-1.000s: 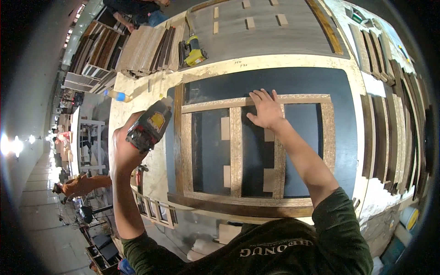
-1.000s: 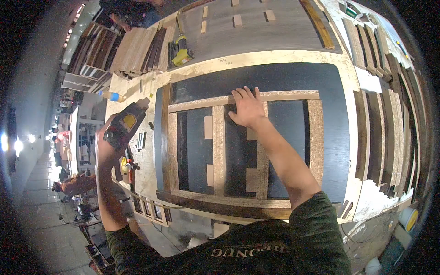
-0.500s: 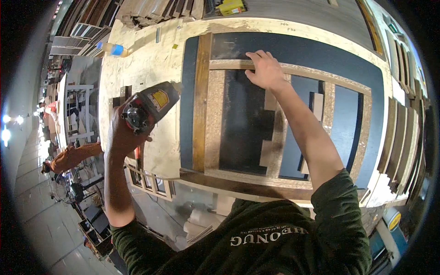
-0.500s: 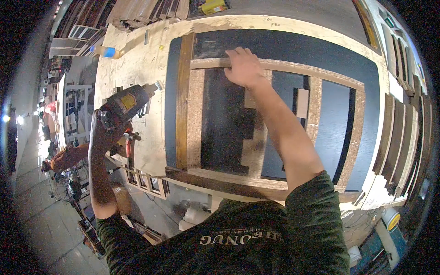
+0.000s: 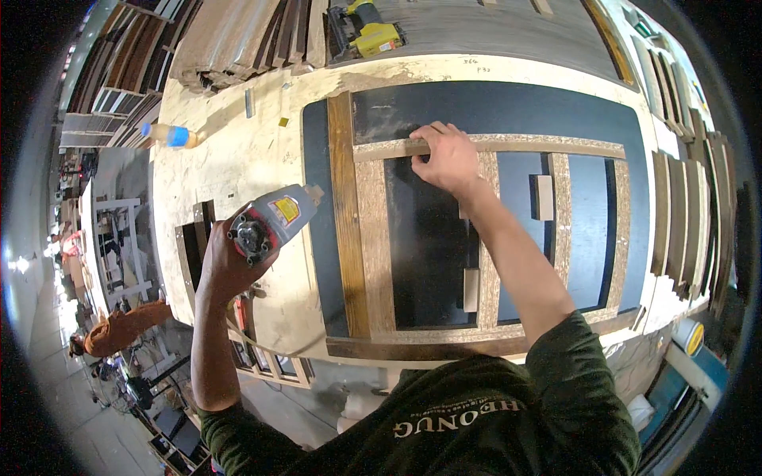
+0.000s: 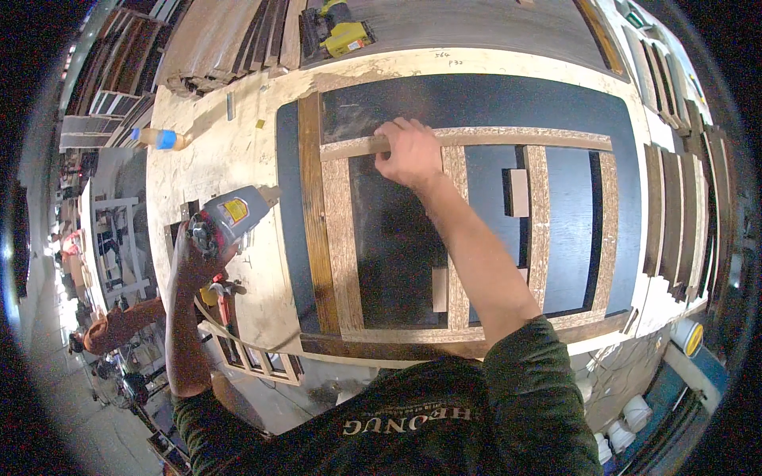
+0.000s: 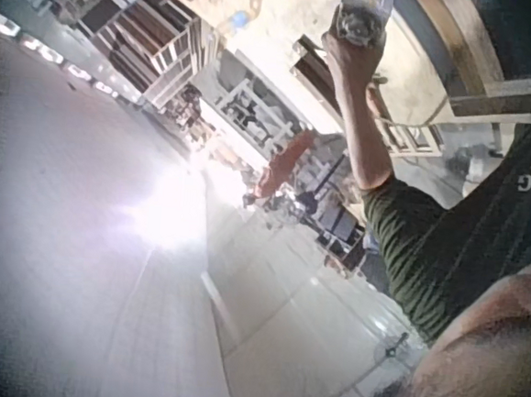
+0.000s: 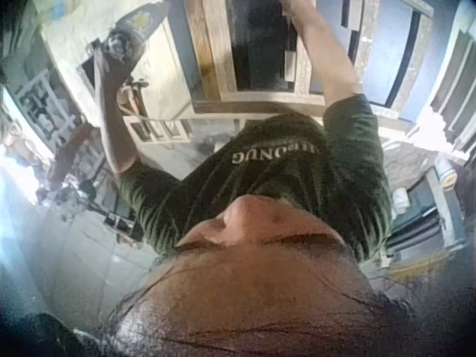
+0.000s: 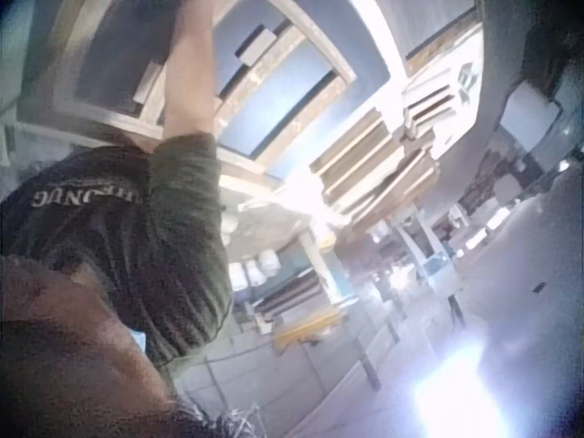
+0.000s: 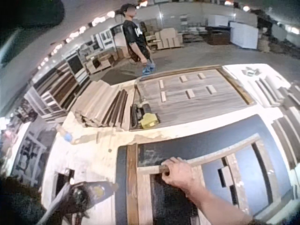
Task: Assembling and stapling small wood frames on a workbench in a furniture factory.
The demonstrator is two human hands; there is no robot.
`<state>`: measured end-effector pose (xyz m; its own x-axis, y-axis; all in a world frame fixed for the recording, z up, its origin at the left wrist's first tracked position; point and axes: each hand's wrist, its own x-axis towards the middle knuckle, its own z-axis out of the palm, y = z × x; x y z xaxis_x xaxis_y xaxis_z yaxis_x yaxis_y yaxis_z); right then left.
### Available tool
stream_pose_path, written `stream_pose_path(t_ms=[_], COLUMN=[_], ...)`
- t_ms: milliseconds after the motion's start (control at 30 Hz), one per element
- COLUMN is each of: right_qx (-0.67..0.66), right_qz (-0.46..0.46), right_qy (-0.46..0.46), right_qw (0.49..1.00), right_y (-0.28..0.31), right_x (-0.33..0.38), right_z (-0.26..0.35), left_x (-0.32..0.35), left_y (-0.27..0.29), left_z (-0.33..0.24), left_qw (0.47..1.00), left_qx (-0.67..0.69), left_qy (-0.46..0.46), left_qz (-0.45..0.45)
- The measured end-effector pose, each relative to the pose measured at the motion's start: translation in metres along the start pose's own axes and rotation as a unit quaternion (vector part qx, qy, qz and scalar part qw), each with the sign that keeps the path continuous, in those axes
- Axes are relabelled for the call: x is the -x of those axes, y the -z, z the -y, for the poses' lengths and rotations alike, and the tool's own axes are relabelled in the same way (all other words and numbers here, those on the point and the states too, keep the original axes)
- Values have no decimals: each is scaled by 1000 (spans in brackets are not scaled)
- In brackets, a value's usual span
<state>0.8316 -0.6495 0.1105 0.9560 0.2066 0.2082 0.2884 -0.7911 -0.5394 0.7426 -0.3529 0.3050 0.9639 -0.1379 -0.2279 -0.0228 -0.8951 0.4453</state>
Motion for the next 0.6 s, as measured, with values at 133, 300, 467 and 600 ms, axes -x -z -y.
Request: stream_pose_path(t_ms=[133,300,467,600], right_qx=[2,27,26,19], right_qz=[29,57,72,73], right_qy=[-23,-16,-30,-43], right_qw=[999,998,997,996], right_y=[-5,2,4,1], right_x=[1,2,0,1], right_z=[1,13,12,10], left_x=[-29,-70,-102,-111], left_y=[-9,-25,-47,-55], left_z=[3,11,26,27], left_qw=[999,990,990,990], left_qx=[6,-1,70,55], left_qy=[-52,-134,-97,-94], left_qz=[4,37,73,86])
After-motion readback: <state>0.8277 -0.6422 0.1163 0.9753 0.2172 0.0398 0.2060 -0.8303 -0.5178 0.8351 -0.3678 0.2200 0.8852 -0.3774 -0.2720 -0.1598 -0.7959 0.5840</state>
